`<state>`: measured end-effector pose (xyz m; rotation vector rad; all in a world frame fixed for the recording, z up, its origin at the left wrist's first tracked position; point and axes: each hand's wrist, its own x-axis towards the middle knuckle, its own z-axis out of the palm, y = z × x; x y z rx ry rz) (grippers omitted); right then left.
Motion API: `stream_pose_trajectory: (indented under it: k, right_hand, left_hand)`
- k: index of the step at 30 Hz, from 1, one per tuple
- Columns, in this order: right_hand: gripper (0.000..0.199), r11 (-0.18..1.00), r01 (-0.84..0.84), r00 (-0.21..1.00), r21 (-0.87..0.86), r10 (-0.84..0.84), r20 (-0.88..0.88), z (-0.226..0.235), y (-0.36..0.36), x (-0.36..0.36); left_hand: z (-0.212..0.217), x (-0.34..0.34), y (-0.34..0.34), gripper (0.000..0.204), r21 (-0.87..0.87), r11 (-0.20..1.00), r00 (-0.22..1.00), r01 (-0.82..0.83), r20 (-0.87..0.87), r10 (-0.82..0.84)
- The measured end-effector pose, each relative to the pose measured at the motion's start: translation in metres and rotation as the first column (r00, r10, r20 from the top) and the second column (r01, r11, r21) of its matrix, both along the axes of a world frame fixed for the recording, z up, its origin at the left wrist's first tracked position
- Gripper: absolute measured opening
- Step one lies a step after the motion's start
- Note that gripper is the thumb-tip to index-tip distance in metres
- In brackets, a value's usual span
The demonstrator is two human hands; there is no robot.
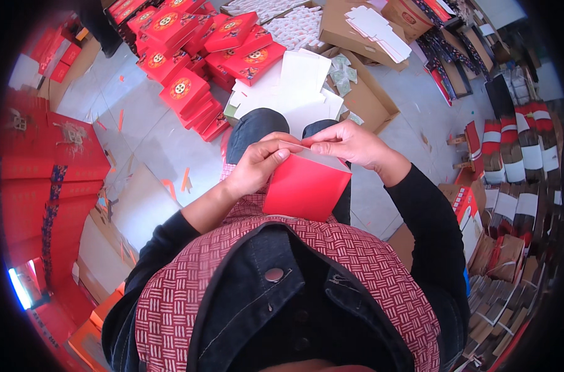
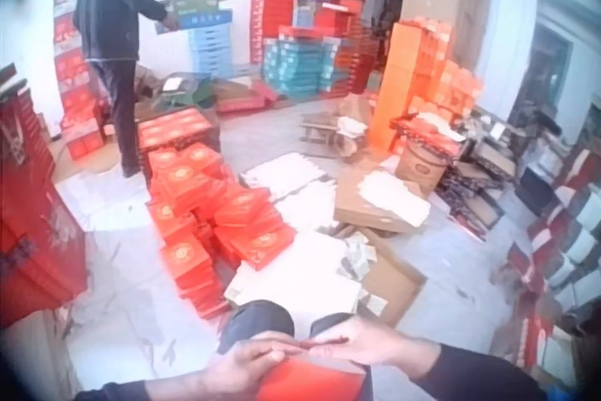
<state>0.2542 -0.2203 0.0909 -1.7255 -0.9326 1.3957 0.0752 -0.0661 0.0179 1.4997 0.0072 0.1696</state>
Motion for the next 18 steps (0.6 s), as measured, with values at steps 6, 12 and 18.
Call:
stream_pose_trajectory:
  k: [6,12,18]
  right_hand:
    - [0.028,0.976,0.133,0.982,0.172,-0.153,0.108,-0.028,-0.006,-0.016]
    - [0.026,0.946,-0.053,0.881,0.320,-0.106,0.460,-0.021,-0.009,-0.030]
    - [0.026,0.925,-0.153,0.876,0.347,-0.036,0.481,-0.019,-0.012,-0.030]
  left_hand:
    - [-0.011,-0.008,-0.011,0.029,-0.343,0.937,0.985,-0.058,0.134,0.110]
    - [-0.011,-0.009,-0.012,0.032,-0.301,0.951,0.988,-0.068,0.110,0.106]
    - [-0.013,-0.011,-0.011,0.026,-0.207,0.977,0.991,-0.054,0.111,0.078]
